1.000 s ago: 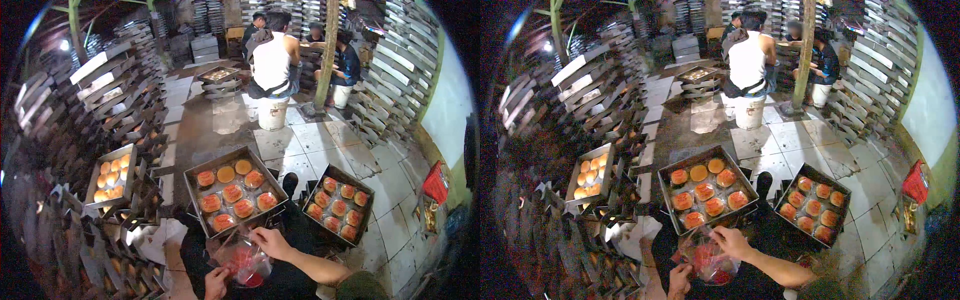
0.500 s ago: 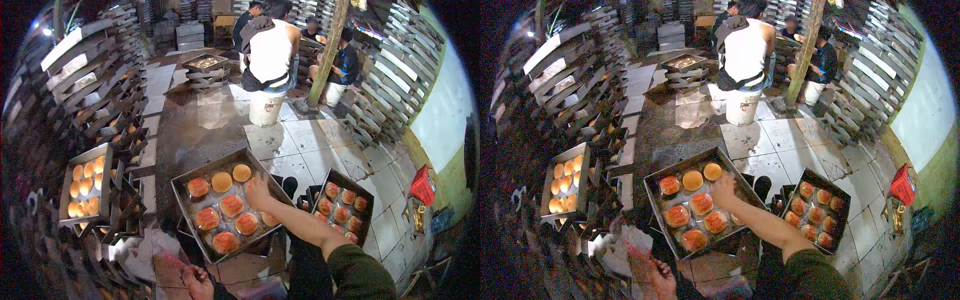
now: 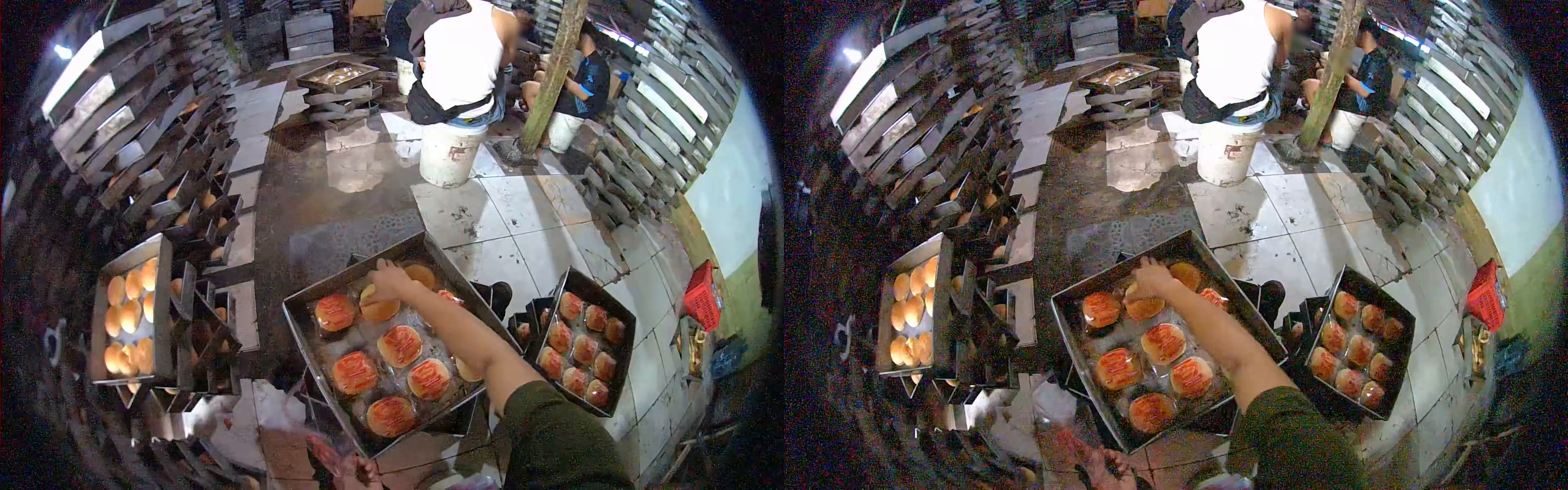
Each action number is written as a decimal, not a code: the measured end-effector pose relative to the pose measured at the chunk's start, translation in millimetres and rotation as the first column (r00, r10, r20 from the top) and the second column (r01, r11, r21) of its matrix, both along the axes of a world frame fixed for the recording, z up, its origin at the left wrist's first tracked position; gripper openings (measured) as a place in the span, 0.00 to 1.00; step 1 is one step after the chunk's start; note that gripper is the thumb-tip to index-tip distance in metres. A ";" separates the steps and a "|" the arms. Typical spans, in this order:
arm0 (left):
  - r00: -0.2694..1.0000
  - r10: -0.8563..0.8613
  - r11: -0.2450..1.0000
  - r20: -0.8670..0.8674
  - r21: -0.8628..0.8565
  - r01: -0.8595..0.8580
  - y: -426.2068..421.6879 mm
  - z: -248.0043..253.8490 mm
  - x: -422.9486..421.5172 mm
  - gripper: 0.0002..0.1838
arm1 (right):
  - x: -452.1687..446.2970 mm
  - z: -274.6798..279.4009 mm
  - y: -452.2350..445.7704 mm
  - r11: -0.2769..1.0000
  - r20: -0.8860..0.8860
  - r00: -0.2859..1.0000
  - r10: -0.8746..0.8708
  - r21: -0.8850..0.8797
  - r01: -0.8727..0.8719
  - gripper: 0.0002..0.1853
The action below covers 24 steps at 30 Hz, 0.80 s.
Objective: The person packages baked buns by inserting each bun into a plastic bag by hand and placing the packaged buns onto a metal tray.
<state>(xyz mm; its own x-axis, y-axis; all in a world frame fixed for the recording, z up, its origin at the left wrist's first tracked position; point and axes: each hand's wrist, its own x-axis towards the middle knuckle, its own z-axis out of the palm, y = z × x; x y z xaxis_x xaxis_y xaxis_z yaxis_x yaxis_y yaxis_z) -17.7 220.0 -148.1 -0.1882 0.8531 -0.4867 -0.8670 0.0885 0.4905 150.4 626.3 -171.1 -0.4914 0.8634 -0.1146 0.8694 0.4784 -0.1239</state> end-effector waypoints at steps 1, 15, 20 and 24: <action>1.000 0.004 1.000 -0.005 0.007 -0.004 4.3 14.6 5.7 0.08 | -0.3 9.6 -7.1 1.000 -0.005 1.000 0.004 0.007 -0.004 0.43; 0.422 -0.229 0.972 -0.877 -0.229 0.050 0.3 37.6 31.0 0.07 | 100.5 166.1 -250.9 0.534 -0.549 0.436 -0.713 -0.828 -0.170 0.28; 0.218 -0.416 0.840 -0.883 -0.282 0.463 -31.5 76.4 35.6 0.10 | 113.2 129.0 -370.0 0.685 -0.688 0.403 -0.603 -0.706 -0.180 0.25; 0.228 -0.105 0.937 -0.968 -0.173 -0.303 -58.5 110.6 52.1 0.27 | 105.9 181.7 -414.9 0.783 -0.783 0.039 -0.620 -0.621 -0.018 0.22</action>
<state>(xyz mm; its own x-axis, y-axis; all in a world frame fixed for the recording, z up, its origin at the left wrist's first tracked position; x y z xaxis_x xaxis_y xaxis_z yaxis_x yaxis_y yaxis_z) 34.5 161.6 -37.5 -0.7514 0.6577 -0.0535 0.2297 0.3368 0.9131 256.3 211.4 10.7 -0.1492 0.9768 -0.1538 -0.0990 -0.1695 -0.9805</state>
